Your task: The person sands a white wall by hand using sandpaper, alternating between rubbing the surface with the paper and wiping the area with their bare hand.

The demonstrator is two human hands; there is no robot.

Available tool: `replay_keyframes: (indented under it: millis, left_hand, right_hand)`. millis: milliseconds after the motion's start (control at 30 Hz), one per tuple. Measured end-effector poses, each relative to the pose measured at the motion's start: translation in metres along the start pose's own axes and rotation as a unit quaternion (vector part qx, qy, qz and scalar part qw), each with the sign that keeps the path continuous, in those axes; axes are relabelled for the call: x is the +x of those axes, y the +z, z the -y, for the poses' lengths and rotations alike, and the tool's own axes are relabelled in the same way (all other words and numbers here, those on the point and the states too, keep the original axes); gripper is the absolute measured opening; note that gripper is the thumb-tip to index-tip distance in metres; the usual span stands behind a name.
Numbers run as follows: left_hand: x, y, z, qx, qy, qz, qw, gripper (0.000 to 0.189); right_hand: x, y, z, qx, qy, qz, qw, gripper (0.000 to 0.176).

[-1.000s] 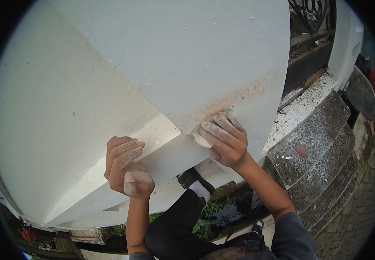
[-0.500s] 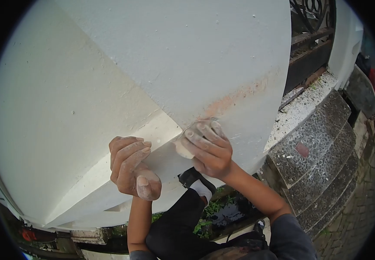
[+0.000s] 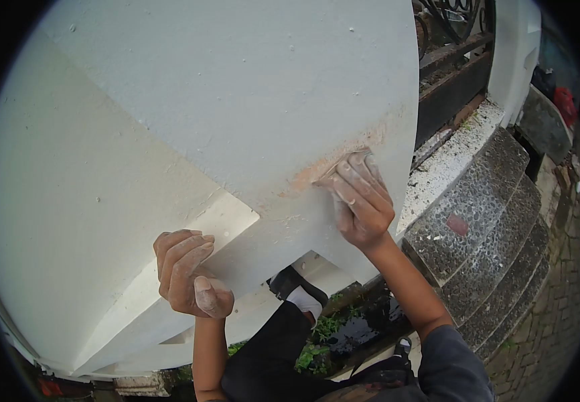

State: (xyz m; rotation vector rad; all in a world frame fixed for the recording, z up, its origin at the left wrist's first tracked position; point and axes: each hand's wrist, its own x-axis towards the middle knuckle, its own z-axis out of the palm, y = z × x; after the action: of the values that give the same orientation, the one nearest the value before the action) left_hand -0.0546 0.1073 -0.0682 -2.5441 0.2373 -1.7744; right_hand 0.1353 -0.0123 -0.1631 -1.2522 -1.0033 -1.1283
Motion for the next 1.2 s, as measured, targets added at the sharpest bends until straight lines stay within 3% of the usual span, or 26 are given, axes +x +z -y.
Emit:
replay_keyframes:
  millis: [167, 267, 333, 400, 467, 500, 567, 633, 667, 700, 767, 833, 867, 967, 1000, 1067, 1100, 1167, 1200]
  left_hand:
    - [0.004, 0.003, -0.003, 0.025, 0.003, 0.024, 0.999, 0.037]
    - [0.003, 0.003, -0.004, 0.026, -0.032, 0.008, 0.999, 0.039]
    - [0.0, 0.0, -0.003, 0.022, -0.019, 0.017, 0.999, 0.039]
    - [0.001, 0.001, -0.002, 0.027, -0.008, 0.033, 0.999, 0.037]
    - [0.004, 0.005, -0.005, 0.042, 0.0, 0.049, 0.998, 0.035]
    - [0.004, 0.007, -0.004, 0.036, -0.002, 0.044, 0.998, 0.034]
    - [-0.001, 0.006, -0.003, 0.024, -0.008, 0.031, 0.999, 0.033]
    - [-0.005, 0.004, -0.008, 0.085, 0.054, 0.092, 0.991, 0.033]
    - [-0.005, 0.006, -0.008, 0.118, 0.089, 0.12, 0.982, 0.034]
    - [-0.004, 0.01, -0.009, 0.155, 0.131, 0.146, 0.968, 0.034]
    - [-0.008, 0.021, -0.017, 0.218, 0.208, 0.2, 0.932, 0.036]
    - [-0.014, 0.029, -0.015, 0.2, 0.199, 0.204, 0.938, 0.045]
    - [-0.014, 0.031, -0.015, 0.199, 0.178, 0.197, 0.943, 0.048]
    - [-0.014, 0.03, -0.016, 0.196, 0.143, 0.213, 0.947, 0.058]
    - [-0.014, 0.033, -0.015, 0.198, 0.142, 0.214, 0.946, 0.058]
    - [-0.016, 0.032, -0.017, 0.203, 0.137, 0.22, 0.944, 0.059]
    - [-0.016, 0.032, -0.016, 0.205, 0.136, 0.218, 0.944, 0.06]
    - [-0.014, 0.034, -0.015, 0.204, 0.137, 0.217, 0.945, 0.06]
    - [-0.014, 0.033, -0.015, 0.202, 0.135, 0.217, 0.945, 0.06]
  right_hand:
    - [-0.013, 0.017, 0.044, 0.046, 0.083, 0.003, 0.995, 0.02]
    - [-0.024, 0.012, 0.044, 0.159, -0.027, 0.117, 0.98, 0.02]
    - [-0.019, -0.011, -0.017, 0.068, 0.063, 0.07, 0.993, 0.021]
    - [-0.018, -0.013, -0.038, 0.017, 0.125, -0.003, 0.992, 0.022]
    - [-0.013, 0.01, -0.003, -0.011, 0.118, -0.099, 0.988, 0.023]
    - [-0.018, 0.008, 0.031, 0.078, 0.092, 0.016, 0.993, 0.025]
    - [-0.018, 0.001, 0.026, 0.092, 0.045, 0.044, 0.994, 0.025]
    - [-0.018, -0.004, 0.013, 0.111, -0.009, 0.074, 0.991, 0.026]
    - [-0.018, -0.007, -0.015, 0.011, 0.012, -0.003, 1.0, 0.026]
    - [-0.011, -0.018, -0.04, 0.056, 0.126, -0.025, 0.99, 0.028]
    - [0.001, -0.011, -0.031, 0.05, 0.165, -0.105, 0.979, 0.028]
    - [-0.013, 0.0, 0.016, 0.05, 0.081, -0.001, 0.995, 0.029]
    - [-0.012, -0.005, 0.031, 0.133, 0.034, 0.07, 0.988, 0.028]
    - [-0.013, -0.017, -0.015, 0.038, 0.022, 0.03, 0.999, 0.026]
    - [-0.005, -0.019, -0.037, -0.013, 0.068, -0.057, 0.996, 0.023]
    - [-0.003, -0.019, -0.036, 0.055, 0.202, -0.085, 0.974, 0.019]
    - [-0.005, -0.007, -0.02, -0.016, 0.139, -0.105, 0.985, 0.018]
    - [-0.02, -0.002, 0.026, 0.136, 0.049, 0.053, 0.988, 0.025]
    - [-0.024, -0.002, 0.02, 0.144, 0.009, 0.073, 0.987, 0.024]
